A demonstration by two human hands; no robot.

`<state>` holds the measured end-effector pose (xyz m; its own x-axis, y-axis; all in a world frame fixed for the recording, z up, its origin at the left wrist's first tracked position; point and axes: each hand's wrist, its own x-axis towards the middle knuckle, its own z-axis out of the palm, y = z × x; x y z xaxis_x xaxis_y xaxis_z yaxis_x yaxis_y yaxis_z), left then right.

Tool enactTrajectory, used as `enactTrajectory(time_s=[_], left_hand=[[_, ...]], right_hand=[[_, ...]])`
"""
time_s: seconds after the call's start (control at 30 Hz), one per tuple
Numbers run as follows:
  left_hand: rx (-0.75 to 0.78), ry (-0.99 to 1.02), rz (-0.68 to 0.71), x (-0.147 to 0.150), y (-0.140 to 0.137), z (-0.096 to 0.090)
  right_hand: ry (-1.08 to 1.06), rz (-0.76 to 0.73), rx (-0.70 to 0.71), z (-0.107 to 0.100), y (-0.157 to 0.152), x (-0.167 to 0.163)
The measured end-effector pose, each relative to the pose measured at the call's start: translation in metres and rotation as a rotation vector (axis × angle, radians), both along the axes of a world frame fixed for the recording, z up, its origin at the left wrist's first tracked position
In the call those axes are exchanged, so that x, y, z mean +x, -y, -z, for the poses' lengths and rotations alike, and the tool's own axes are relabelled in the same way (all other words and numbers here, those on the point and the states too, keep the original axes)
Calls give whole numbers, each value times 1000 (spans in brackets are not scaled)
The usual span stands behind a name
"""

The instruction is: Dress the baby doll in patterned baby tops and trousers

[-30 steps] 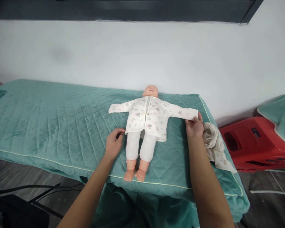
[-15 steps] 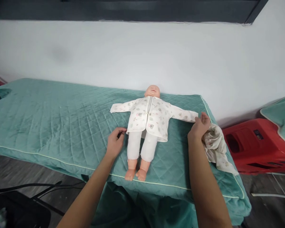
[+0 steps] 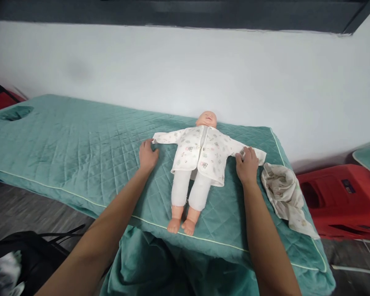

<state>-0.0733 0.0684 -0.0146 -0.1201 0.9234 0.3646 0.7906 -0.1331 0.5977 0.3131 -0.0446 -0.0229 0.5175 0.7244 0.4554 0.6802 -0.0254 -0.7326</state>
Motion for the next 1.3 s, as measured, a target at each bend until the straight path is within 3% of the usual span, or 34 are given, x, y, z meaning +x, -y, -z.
enactTrajectory(time_s=[0.1, 0.2, 0.47, 0.8, 1.07, 1.3], left_hand=[[-102, -165, 5, -6, -17, -6], [-131, -208, 47, -9, -27, -10], [-144, -316, 94, -10, -32, -8], [-146, -306, -69, -11, -26, -7], [-173, -350, -67, -9, -23, -11], [-108, -411, 155, -7, -23, -10]], right_hand=[[154, 67, -165, 3, -1, 5], [229, 88, -219, 6, -2, 9], [285, 86, -237, 10, -4, 15], [293, 121, -278, 8, -2, 11], [307, 133, -273, 8, -2, 13], [374, 112, -245, 11, -4, 12]])
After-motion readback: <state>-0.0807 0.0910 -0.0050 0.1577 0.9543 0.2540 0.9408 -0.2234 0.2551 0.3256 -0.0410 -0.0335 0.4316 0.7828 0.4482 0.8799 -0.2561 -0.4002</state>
